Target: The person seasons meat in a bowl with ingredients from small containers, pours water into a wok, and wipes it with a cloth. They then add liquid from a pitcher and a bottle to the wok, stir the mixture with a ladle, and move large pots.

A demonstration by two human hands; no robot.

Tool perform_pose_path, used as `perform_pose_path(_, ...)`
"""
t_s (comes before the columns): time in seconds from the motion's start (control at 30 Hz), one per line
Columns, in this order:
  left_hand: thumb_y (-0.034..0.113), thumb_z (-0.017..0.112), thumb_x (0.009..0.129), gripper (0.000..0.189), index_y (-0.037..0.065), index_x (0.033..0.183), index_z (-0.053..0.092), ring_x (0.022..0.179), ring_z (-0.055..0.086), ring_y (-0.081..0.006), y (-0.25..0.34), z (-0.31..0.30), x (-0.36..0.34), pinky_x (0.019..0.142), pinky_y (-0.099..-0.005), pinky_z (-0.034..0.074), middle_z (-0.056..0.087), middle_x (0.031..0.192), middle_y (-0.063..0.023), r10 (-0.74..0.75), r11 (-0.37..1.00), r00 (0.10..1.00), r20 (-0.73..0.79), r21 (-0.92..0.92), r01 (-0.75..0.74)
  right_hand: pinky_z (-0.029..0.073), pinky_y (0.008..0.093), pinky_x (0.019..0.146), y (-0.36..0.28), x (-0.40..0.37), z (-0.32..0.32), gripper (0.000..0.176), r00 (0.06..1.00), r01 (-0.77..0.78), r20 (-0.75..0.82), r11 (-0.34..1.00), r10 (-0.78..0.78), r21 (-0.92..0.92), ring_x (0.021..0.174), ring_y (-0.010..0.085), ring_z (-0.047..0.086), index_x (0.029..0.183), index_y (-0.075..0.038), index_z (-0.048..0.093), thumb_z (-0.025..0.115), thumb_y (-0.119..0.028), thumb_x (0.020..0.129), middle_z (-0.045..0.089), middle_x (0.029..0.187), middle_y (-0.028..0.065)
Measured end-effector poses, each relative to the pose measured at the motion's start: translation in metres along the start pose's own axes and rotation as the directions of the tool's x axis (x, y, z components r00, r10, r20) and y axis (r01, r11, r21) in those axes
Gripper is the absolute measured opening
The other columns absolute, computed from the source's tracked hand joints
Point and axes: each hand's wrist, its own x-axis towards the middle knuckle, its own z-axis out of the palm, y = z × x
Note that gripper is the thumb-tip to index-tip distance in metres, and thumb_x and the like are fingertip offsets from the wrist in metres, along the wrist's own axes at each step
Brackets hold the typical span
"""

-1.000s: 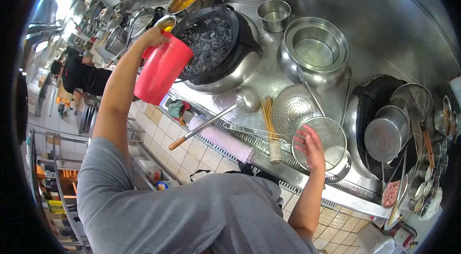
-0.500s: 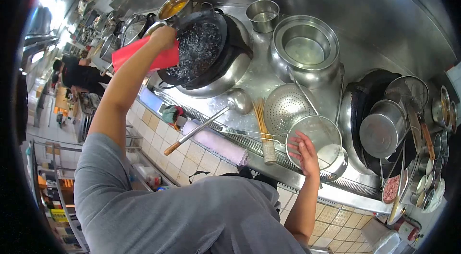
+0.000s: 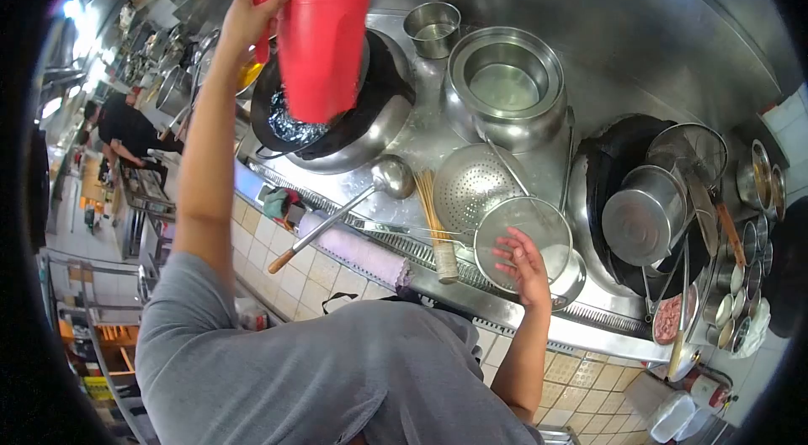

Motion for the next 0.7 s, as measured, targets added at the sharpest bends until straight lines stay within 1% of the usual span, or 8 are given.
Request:
perform_pose_path(0.1, 0.026, 0.071, 0.085, 0.032, 0.001, 0.104, 0.064, 0.063, 0.058, -0.0138, 0.007, 0.043, -0.058, 0.059, -0.0283, 0.049, 0.063, 0.073, -0.0030, -0.146, 0.890, 0.987, -0.061, -0.445, 0.103, 0.050, 0.0366, 0.086, -0.016, 0.001, 0.003, 0.056, 1.000, 0.021, 0.008, 0.998, -0.020, -0.065, 0.110, 0.0253, 0.058, 0.141, -0.008, 0.039, 0.054, -0.037, 0.096, 0.054, 0.127, 0.0120)
perform_pose_path(0.17, 0.025, 0.071, 0.085, 0.026, 0.003, 0.097, 0.063, 0.065, 0.057, -0.0132, 0.002, 0.091, -0.099, 0.061, -0.0276, 0.048, 0.062, 0.075, -0.0023, -0.293, 0.806, 0.951, -0.096, -0.560, 0.191, 0.050, 0.0370, 0.086, -0.026, 0.005, 0.001, 0.057, 0.999, 0.019, 0.041, 0.995, -0.015, -0.094, 0.111, 0.0255, 0.058, 0.141, -0.008, 0.038, 0.054, -0.038, 0.095, 0.054, 0.127, 0.0121)
perform_pose_path(0.23, 0.025, 0.070, 0.086, 0.023, 0.005, 0.091, 0.060, 0.067, 0.055, -0.0111, -0.014, 0.155, -0.133, 0.062, -0.0273, 0.047, 0.061, 0.078, -0.0018, -0.293, 0.644, 0.939, -0.181, -0.763, 0.054, 0.049, 0.0374, 0.087, -0.036, 0.007, 0.001, 0.058, 0.996, 0.016, 0.086, 0.992, -0.005, -0.123, 0.111, 0.0257, 0.057, 0.141, -0.008, 0.038, 0.055, -0.038, 0.095, 0.053, 0.127, 0.0121)
perform_pose_path(0.3, 0.026, 0.070, 0.087, 0.027, 0.006, 0.092, 0.053, 0.075, 0.051, -0.0120, -0.045, 0.206, -0.166, 0.067, -0.0304, 0.045, 0.060, 0.086, -0.0032, -0.308, 0.784, 0.939, -0.154, -0.600, 0.159, 0.048, 0.0380, 0.088, -0.046, 0.013, 0.004, 0.059, 0.989, 0.044, 0.148, 0.979, -0.014, -0.201, 0.112, 0.0257, 0.057, 0.142, -0.009, 0.037, 0.055, -0.038, 0.095, 0.051, 0.129, 0.0123)
perform_pose_path(0.33, 0.026, 0.069, 0.087, 0.029, 0.005, 0.098, 0.053, 0.084, 0.055, -0.0166, -0.014, 0.197, -0.191, 0.074, -0.0336, 0.046, 0.061, 0.093, -0.0071, -0.359, 0.773, 0.928, -0.104, -0.590, 0.233, 0.048, 0.0379, 0.089, -0.048, 0.014, 0.007, 0.061, 0.988, 0.046, 0.154, 0.976, -0.013, -0.211, 0.113, 0.0258, 0.056, 0.143, -0.008, 0.036, 0.055, -0.038, 0.094, 0.050, 0.130, 0.0130)
perform_pose_path(0.4, 0.027, 0.067, 0.088, 0.041, 0.003, 0.114, 0.047, 0.100, 0.058, -0.0281, -0.064, 0.261, -0.214, 0.085, -0.0413, 0.045, 0.061, 0.103, -0.0156, -0.311, 0.712, 0.946, -0.091, -0.681, 0.168, 0.048, 0.0372, 0.089, -0.050, 0.017, 0.015, 0.062, 0.985, 0.076, 0.169, 0.973, -0.039, -0.216, 0.112, 0.0260, 0.056, 0.143, -0.006, 0.035, 0.055, -0.039, 0.094, 0.049, 0.131, 0.0141)
perform_pose_path(0.63, 0.039, 0.069, 0.084, 0.068, 0.002, 0.132, 0.038, 0.114, 0.053, -0.0380, -0.098, 0.220, -0.268, 0.096, -0.0440, 0.043, 0.050, 0.124, -0.0247, -0.045, 0.774, 0.943, 0.329, -0.585, 0.241, 0.048, 0.0361, 0.088, -0.018, 0.020, 0.099, 0.064, 0.991, 0.087, 0.122, 0.963, -0.057, -0.254, 0.111, 0.0246, 0.056, 0.143, -0.007, 0.035, 0.056, -0.040, 0.093, 0.050, 0.130, 0.0142)
perform_pose_path(0.7, 0.043, 0.072, 0.080, 0.071, 0.002, 0.129, 0.043, 0.112, 0.054, -0.0388, -0.116, 0.174, -0.262, 0.096, -0.0443, 0.043, 0.050, 0.125, -0.0235, 0.192, 0.940, 0.902, 0.386, -0.338, -0.055, 0.047, 0.0356, 0.088, 0.002, 0.022, 0.136, 0.062, 0.991, 0.087, 0.119, 0.963, -0.058, -0.253, 0.111, 0.0239, 0.056, 0.143, -0.007, 0.036, 0.056, -0.039, 0.093, 0.051, 0.129, 0.0130)
